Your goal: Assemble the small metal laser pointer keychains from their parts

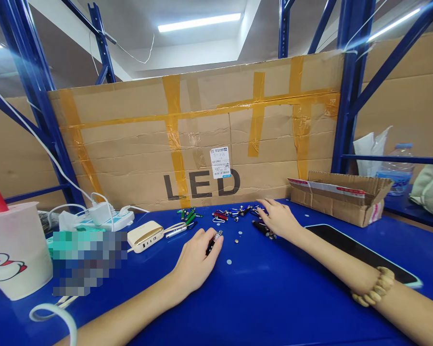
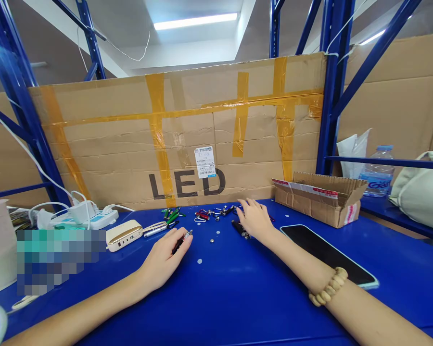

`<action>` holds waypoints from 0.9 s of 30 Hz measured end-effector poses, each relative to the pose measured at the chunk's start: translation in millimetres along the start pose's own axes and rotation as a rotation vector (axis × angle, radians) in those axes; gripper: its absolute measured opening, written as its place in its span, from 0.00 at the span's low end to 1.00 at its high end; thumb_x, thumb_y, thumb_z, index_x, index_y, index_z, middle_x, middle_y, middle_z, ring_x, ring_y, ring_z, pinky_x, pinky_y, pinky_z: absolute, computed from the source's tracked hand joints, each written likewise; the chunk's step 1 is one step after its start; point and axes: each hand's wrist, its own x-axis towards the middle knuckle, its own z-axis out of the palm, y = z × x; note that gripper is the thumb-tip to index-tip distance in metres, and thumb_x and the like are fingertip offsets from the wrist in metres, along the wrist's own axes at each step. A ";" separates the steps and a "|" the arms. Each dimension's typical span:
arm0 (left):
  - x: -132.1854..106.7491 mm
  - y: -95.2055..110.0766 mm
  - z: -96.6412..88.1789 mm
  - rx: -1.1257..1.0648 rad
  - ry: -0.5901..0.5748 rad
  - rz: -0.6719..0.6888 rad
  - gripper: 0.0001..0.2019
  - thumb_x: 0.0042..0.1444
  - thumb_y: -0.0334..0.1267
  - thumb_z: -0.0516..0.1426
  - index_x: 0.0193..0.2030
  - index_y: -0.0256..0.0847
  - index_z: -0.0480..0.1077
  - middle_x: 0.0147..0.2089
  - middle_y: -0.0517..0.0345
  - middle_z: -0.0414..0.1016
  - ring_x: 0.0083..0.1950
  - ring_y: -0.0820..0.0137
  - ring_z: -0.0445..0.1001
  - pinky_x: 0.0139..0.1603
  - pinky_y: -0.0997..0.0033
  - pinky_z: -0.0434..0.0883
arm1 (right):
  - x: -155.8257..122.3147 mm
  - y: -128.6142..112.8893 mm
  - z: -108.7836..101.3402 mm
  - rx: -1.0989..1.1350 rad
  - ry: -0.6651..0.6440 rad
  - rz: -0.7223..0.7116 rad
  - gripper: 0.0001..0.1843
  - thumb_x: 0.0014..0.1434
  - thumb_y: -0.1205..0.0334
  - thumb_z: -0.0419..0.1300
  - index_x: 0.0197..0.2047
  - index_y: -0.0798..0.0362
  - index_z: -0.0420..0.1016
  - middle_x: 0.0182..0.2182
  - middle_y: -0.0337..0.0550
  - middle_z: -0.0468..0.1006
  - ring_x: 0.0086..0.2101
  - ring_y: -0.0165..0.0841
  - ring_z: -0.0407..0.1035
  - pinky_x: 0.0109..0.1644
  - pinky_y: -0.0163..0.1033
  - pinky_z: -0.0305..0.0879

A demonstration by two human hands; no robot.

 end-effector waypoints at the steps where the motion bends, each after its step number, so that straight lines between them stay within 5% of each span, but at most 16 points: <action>1: 0.0 -0.3 0.5 -0.001 -0.001 0.001 0.17 0.60 0.50 0.40 0.30 0.42 0.59 0.30 0.61 0.61 0.32 0.71 0.63 0.34 0.71 0.60 | 0.8 0.3 -0.8 0.003 0.019 -0.026 0.27 0.62 0.56 0.38 0.60 0.56 0.58 0.59 0.50 0.58 0.59 0.40 0.51 0.60 0.50 0.49; 8: -2.2 0.4 5.2 0.025 -0.101 0.191 0.14 0.59 0.49 0.46 0.36 0.44 0.65 0.30 0.61 0.65 0.34 0.71 0.64 0.34 0.74 0.61 | -5.1 -19.8 14.6 0.118 -0.135 -0.373 0.32 0.60 0.44 0.38 0.62 0.53 0.55 0.62 0.44 0.52 0.61 0.37 0.45 0.64 0.51 0.40; 17: -3.2 1.5 4.9 0.052 -0.121 0.198 0.14 0.60 0.48 0.45 0.36 0.43 0.65 0.31 0.60 0.65 0.35 0.71 0.65 0.34 0.73 0.61 | -2.7 -26.8 17.5 0.103 -0.287 -0.432 0.38 0.59 0.39 0.34 0.63 0.53 0.52 0.62 0.44 0.52 0.62 0.39 0.43 0.65 0.53 0.34; 27: 0.2 -1.9 8.2 0.021 -0.123 0.168 0.11 0.58 0.46 0.49 0.33 0.42 0.67 0.32 0.59 0.68 0.38 0.68 0.63 0.34 0.71 0.60 | -1.3 -26.2 19.1 0.128 -0.246 -0.479 0.36 0.57 0.38 0.39 0.62 0.51 0.54 0.61 0.45 0.55 0.61 0.41 0.47 0.64 0.54 0.38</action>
